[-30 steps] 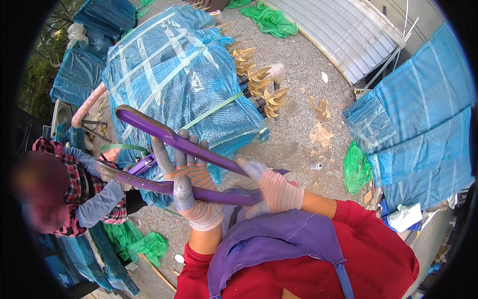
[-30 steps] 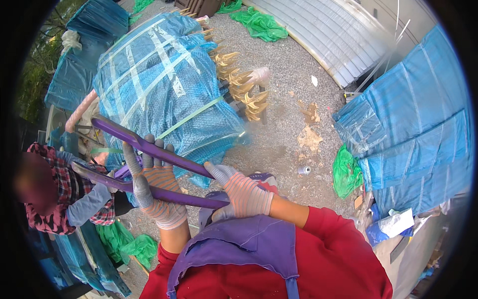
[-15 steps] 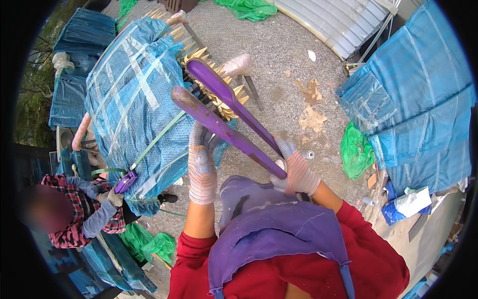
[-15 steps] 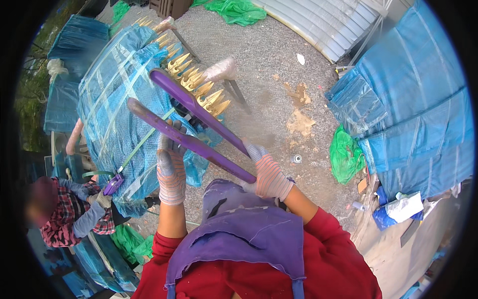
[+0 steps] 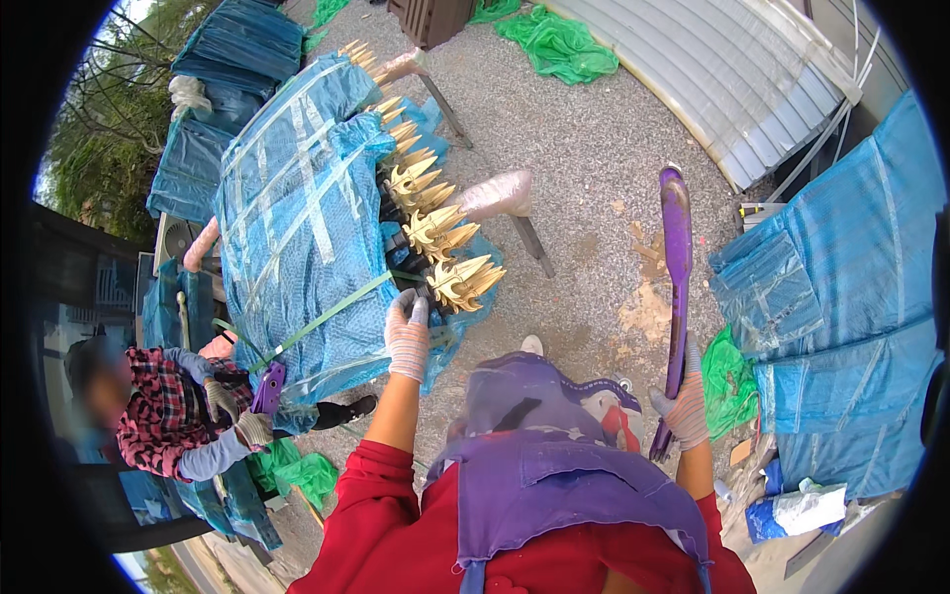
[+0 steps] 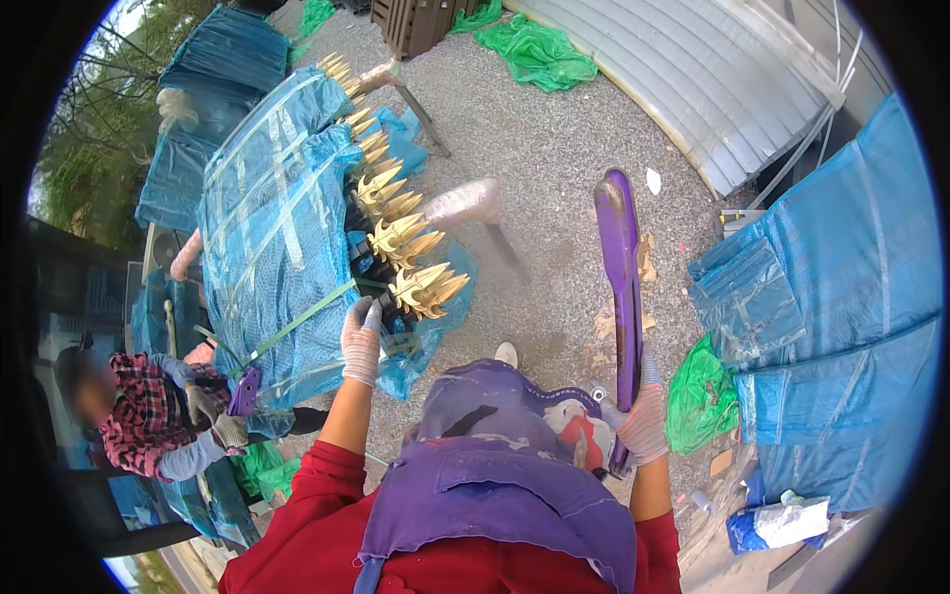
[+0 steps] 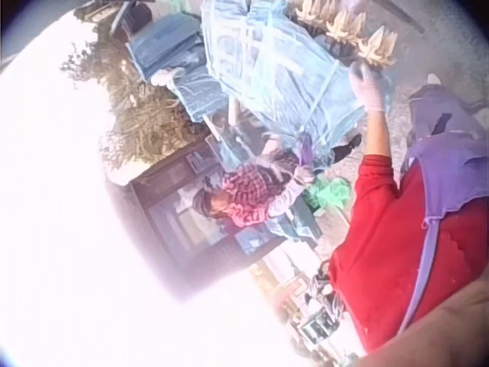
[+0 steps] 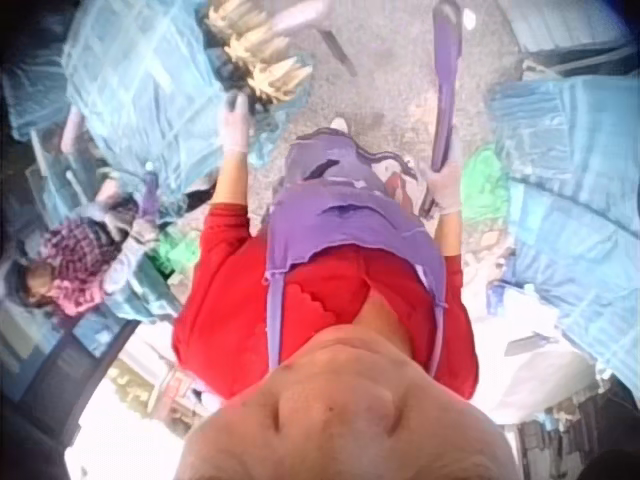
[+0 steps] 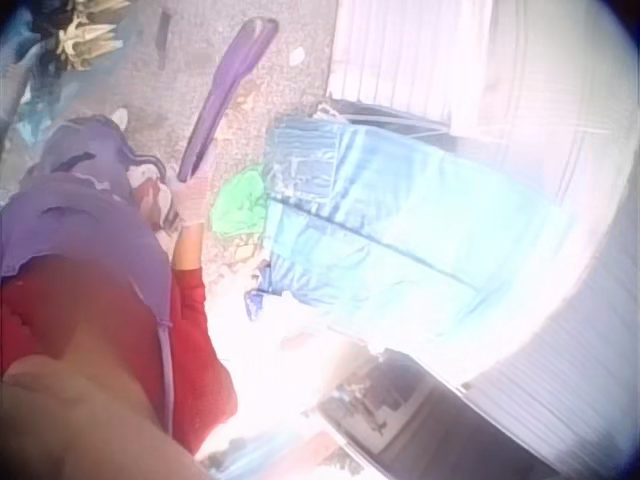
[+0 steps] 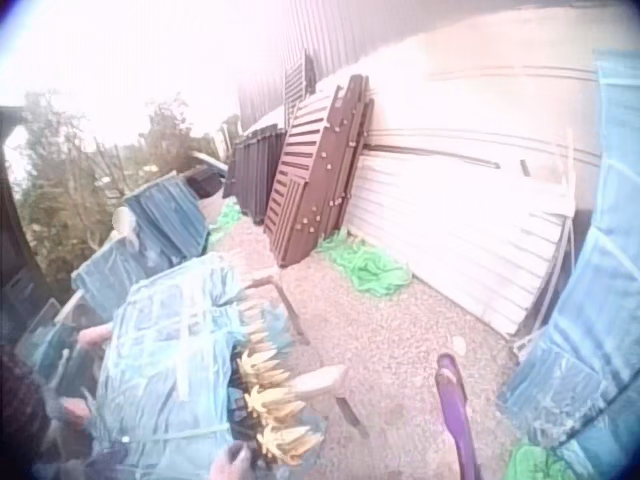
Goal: The person secures a large blue-wrapped package using a purple strap tensioner and green straps. They loop the strap around the package, tighten it with the tensioner, and lock it in place, repeating the process to ensure the package is tightly bound.
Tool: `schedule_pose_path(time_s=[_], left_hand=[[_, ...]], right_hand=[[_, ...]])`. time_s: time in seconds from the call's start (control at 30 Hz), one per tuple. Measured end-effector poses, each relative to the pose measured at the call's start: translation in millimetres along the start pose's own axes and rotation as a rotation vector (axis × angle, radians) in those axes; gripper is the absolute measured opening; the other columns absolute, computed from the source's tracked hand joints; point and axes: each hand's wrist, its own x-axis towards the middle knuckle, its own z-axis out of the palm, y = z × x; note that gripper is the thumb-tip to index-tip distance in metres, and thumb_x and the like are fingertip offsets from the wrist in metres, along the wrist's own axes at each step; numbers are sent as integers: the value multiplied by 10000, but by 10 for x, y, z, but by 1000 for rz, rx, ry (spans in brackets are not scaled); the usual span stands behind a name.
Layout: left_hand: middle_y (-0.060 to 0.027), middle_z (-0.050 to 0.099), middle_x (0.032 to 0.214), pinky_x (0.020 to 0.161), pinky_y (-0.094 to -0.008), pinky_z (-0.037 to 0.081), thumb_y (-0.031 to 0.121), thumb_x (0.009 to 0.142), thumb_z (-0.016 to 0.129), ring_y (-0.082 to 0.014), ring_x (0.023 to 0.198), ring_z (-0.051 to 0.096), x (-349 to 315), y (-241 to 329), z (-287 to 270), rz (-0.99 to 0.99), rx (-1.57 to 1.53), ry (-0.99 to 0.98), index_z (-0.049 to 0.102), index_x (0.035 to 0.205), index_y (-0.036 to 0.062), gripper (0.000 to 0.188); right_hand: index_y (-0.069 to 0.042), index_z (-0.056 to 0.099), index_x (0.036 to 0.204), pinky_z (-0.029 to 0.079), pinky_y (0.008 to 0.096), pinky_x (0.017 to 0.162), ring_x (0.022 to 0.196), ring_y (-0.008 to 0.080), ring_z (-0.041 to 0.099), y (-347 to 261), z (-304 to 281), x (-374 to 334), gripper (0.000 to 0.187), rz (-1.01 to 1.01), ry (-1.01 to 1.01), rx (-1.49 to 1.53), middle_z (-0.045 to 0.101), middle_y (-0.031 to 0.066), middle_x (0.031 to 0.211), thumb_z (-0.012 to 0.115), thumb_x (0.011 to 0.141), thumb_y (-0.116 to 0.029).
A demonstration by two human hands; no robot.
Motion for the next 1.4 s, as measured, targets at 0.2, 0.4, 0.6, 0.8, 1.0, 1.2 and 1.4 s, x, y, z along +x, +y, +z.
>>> schedule_pose_path(time_s=[0.2, 0.4, 0.6, 0.8, 1.0, 1.2, 1.4], left_hand=[[-176, 511, 1356, 1018, -451, 416, 288, 818, 709, -379, 1209, 505, 1506, 187, 253, 193, 680, 347, 532, 1308, 108, 552], [-174, 459, 1414, 1014, -472, 418, 451, 789, 692, -358, 1258, 484, 2591, 265, 797, -607, 663, 314, 427, 1411, 140, 744], [-236, 577, 1244, 944, -460, 464, 396, 796, 684, -405, 1127, 562, 2907, 3, 839, -520, 656, 476, 434, 1408, 126, 715], [-213, 594, 1227, 963, -426, 464, 369, 774, 702, -384, 1115, 574, 3233, 231, 820, -494, 837, 448, 640, 1247, 189, 510], [-175, 672, 1097, 925, -407, 488, 338, 826, 654, -339, 1025, 636, 3317, 558, 1150, -652, 818, 343, 687, 1167, 199, 370], [-166, 704, 988, 871, -395, 505, 329, 864, 606, -338, 959, 660, 3151, 53, 1814, -455, 508, 538, 706, 1067, 138, 296], [-139, 698, 1064, 908, -354, 494, 218, 873, 624, -291, 1000, 659, 3390, 609, 2188, -571, 414, 770, 680, 1129, 89, 291]], right_hand=[[-3, 194, 1520, 370, 329, 1066, 1239, 287, 473, 579, -92, 791, 1016, 132, -105, -38, 456, 181, 1397, 701, 649, -140], [-84, 209, 1532, 454, 335, 969, 1119, 267, 555, 1172, -265, 1448, 973, 351, -87, 55, 531, 163, 1304, 731, 713, -137], [-75, 219, 1523, 463, 341, 959, 1099, 272, 570, 1238, -456, 2597, 961, 524, -182, -52, 558, 170, 1267, 738, 717, -143], [-52, 228, 1513, 457, 342, 967, 1103, 277, 569, 1541, -537, 4148, 953, 523, -374, -178, 559, 178, 1263, 733, 709, -132], [-29, 237, 1503, 451, 342, 976, 1107, 281, 567, 1727, -752, 6013, 945, 420, -544, -296, 560, 185, 1258, 728, 701, -121], [-6, 246, 1493, 446, 343, 985, 1110, 285, 566, 1542, -841, 7940, 937, 333, -627, -406, 561, 193, 1254, 724, 694, -110], [9, 291, 1455, 446, 398, 996, 1129, 390, 566, 1694, -339, 9503, 966, 7, -628, -502, 564, 274, 1245, 780, 653, -216]])
